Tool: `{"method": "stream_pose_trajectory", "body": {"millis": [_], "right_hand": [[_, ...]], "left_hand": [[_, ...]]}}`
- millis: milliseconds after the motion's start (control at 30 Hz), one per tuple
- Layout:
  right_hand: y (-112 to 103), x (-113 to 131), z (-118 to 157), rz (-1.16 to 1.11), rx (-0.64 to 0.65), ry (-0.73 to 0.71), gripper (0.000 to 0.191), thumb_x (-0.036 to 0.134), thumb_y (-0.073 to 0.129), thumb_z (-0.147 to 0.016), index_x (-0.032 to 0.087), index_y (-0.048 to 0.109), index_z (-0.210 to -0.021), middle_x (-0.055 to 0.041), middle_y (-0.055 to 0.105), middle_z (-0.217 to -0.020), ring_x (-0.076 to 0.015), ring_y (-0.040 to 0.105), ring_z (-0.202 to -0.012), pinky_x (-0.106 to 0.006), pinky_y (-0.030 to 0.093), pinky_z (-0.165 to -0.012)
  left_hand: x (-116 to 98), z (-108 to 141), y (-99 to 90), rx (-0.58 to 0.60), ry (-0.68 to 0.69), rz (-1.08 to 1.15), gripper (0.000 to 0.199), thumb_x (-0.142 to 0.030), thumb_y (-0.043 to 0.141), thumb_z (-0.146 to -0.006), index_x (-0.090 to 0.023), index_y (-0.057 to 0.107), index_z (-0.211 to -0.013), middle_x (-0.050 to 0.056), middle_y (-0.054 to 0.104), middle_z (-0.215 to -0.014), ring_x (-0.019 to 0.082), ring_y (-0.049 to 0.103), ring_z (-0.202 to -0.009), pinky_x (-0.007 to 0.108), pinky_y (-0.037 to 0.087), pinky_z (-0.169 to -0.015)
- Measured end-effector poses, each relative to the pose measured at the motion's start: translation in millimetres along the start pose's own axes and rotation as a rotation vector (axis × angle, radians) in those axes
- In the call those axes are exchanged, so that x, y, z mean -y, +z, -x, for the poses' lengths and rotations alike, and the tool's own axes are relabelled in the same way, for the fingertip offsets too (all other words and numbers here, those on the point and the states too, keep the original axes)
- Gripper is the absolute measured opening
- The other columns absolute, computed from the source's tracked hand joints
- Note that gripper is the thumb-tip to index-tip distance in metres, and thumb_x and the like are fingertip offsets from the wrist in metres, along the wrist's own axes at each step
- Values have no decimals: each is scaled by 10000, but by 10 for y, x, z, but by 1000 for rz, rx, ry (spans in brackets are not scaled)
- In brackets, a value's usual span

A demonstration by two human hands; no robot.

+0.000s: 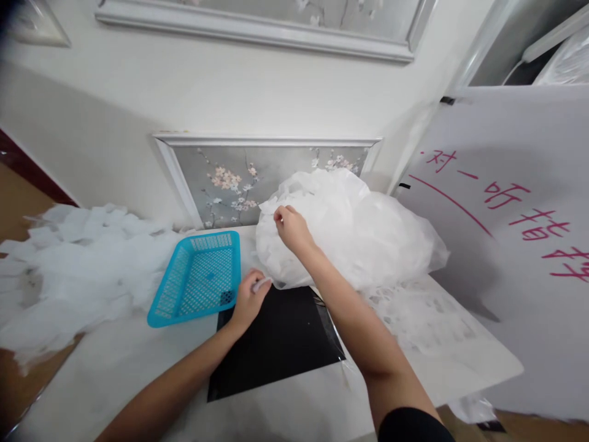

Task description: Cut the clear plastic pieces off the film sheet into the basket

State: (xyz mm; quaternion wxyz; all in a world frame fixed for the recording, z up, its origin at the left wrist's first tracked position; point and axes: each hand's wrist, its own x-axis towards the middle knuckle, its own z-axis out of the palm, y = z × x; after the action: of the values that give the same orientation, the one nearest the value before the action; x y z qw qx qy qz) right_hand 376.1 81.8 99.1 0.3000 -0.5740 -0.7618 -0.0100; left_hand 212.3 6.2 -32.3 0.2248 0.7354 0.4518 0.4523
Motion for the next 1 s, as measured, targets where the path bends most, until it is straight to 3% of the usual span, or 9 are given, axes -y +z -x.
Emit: {"method": "stream_pose_trajectory", "body": {"millis": [133,233,300,400,500,567,667,800,1000], "right_hand": [[-218,-71,-78,156,-56,117,290,38,363,-898,155,588,-1037,-122,604,-1076,-216,594,-888,-316,419,-787],[-326,-142,-163,270,-59,234,313,-9,380,-860,103,588,-1065,-185,587,-1100,-253,595,-918,-349,420,-788],[-392,-149,-217,329,-52,295,262,-2,436,-842,80,606,-1024,-211,597,-1060,-294,586,-960,-380,418,-805],[-461,-36,-211,373,-76,279,226,84,444,-904,105,613,-1053,-203,602,-1080,-329,543,-1049,-426,391,-868],[-414,166,-17,359,-62,-59,275,273,391,-999,154,593,-1141,-169,592,-1148,-300,508,-1078,-410,355,-913],[-294,264,193,336,63,-385,387,458,426,-988,159,598,-1164,-169,590,-1152,-294,500,-1058,-400,348,-906],[-41,291,477,340,324,-590,545,623,573,-867,189,623,-1192,-159,592,-1148,-307,500,-1047,-407,357,-881],[186,210,588,365,529,-610,214,367,639,-904,211,721,-1025,-122,609,-1123,-262,558,-1038,-353,390,-862],[28,153,446,379,481,-439,182,187,538,-945,185,719,-965,-89,621,-1025,-163,628,-739,-277,445,-695]], "left_hand": [[-273,-749,-21,-60,62,71,225,-303,532,-891,-202,461,-1080,80,539,-1136,203,531,-1108,331,426,-1003],[-352,-1404,133,72,127,108,475,-239,662,-772,-179,461,-1199,111,526,-1279,244,508,-1201,380,408,-1052],[-360,-1656,240,167,146,116,564,-172,690,-698,-157,486,-1224,130,544,-1288,285,495,-1233,435,395,-1072],[-313,-1766,282,235,175,127,616,-108,651,-681,-158,495,-1274,116,544,-1336,278,467,-1283,434,376,-1102],[-177,-1814,123,192,157,135,575,-109,541,-783,-191,449,-1344,82,568,-1333,223,522,-1235,380,436,-1045],[-34,-1902,-52,105,98,117,564,-86,442,-834,-196,396,-1385,84,571,-1330,200,560,-1188,362,457,-1007],[219,-2072,-266,-35,-9,47,549,-77,409,-860,-164,372,-1401,118,522,-1382,215,528,-1224,388,419,-1039],[478,-2198,-259,-19,-68,-51,300,-209,601,-869,-134,596,-1160,113,631,-1204,246,555,-1174,440,401,-1053],[610,-2251,-29,80,-82,-96,274,-371,587,-937,-130,634,-1058,78,654,-1087,202,628,-1013,432,511,-922]]}}
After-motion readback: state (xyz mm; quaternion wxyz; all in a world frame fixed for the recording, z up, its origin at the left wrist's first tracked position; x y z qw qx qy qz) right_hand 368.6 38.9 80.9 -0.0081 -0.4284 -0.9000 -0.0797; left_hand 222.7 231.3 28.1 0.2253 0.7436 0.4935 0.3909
